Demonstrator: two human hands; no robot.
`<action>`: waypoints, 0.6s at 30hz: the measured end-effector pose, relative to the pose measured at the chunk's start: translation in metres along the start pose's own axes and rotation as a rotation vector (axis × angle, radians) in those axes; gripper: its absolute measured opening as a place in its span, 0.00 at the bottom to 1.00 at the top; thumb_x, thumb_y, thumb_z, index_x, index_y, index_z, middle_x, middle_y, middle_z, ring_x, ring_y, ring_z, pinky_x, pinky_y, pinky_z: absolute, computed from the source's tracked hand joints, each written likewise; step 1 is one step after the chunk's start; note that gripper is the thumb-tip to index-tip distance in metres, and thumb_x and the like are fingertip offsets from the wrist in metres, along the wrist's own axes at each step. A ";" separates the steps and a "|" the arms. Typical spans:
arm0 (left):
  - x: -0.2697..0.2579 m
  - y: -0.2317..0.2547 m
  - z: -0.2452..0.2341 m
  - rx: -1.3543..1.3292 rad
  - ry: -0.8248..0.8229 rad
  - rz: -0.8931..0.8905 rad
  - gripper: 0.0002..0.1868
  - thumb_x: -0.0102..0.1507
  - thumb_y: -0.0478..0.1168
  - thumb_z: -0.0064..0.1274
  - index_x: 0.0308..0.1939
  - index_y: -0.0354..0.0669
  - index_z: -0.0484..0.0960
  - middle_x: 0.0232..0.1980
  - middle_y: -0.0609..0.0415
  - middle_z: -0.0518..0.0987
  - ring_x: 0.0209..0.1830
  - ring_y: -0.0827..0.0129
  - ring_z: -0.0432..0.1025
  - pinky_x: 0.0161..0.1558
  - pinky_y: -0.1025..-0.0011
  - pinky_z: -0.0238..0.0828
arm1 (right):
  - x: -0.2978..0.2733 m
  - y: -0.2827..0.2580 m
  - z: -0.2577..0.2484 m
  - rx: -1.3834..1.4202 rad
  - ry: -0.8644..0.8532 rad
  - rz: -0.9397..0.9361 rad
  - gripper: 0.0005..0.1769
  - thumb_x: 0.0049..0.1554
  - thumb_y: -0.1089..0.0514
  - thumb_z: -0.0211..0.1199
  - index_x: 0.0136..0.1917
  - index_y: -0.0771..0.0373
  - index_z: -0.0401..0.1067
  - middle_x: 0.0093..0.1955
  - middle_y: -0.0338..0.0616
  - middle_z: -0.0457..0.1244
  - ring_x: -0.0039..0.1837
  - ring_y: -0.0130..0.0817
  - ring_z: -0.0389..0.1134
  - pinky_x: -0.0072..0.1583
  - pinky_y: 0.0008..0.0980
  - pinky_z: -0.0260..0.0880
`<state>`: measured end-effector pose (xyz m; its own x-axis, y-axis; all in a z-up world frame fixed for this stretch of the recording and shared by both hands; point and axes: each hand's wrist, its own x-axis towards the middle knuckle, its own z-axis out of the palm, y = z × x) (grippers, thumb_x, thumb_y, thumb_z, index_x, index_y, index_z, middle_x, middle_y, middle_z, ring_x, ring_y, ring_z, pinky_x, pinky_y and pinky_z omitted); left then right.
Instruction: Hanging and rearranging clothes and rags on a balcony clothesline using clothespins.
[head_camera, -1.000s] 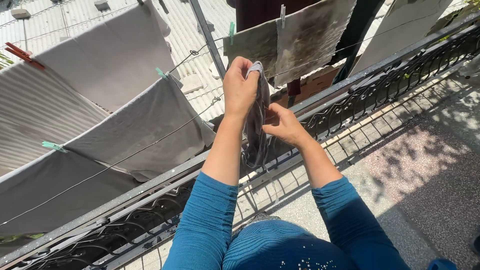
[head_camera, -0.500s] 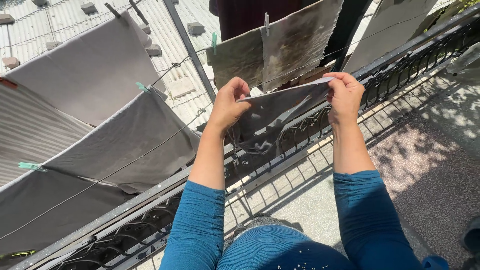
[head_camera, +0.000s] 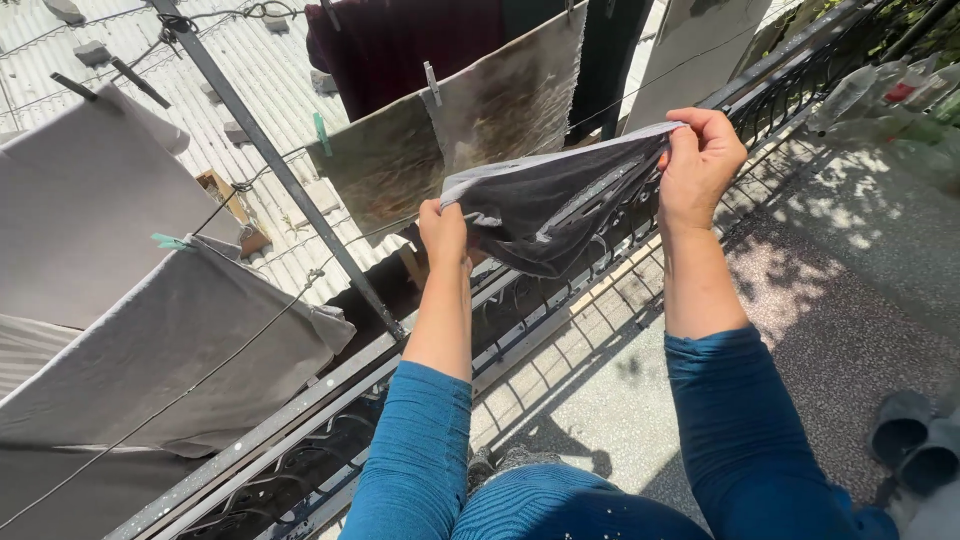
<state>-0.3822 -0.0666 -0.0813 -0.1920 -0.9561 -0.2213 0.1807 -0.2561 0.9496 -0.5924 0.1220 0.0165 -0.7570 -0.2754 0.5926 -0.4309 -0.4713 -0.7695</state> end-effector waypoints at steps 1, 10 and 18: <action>0.027 -0.033 0.006 -0.001 -0.008 0.003 0.06 0.64 0.39 0.49 0.41 0.41 0.73 0.36 0.53 0.74 0.31 0.65 0.69 0.31 0.60 0.69 | 0.004 0.003 -0.006 -0.002 0.006 -0.006 0.07 0.64 0.72 0.55 0.49 0.70 0.74 0.40 0.37 0.65 0.35 0.18 0.60 0.38 0.21 0.60; 0.056 -0.019 0.045 -0.101 -0.096 -0.260 0.14 0.62 0.30 0.43 0.49 0.49 0.70 0.41 0.54 0.77 0.28 0.68 0.75 0.25 0.71 0.72 | 0.058 0.049 -0.036 -0.291 0.046 -0.217 0.07 0.60 0.74 0.60 0.47 0.71 0.78 0.51 0.36 0.62 0.45 0.21 0.65 0.48 0.23 0.66; 0.103 0.012 0.126 -0.008 -0.084 0.254 0.15 0.56 0.23 0.46 0.41 0.45 0.75 0.42 0.52 0.76 0.38 0.68 0.73 0.33 0.69 0.71 | 0.124 0.066 -0.041 -0.340 0.090 -0.033 0.11 0.55 0.72 0.53 0.42 0.65 0.77 0.35 0.33 0.63 0.38 0.19 0.58 0.42 0.22 0.57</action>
<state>-0.5213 -0.1502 -0.0647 -0.2189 -0.9748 0.0436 0.2407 -0.0106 0.9705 -0.7351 0.0907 0.0292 -0.7736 -0.1820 0.6070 -0.5836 -0.1688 -0.7943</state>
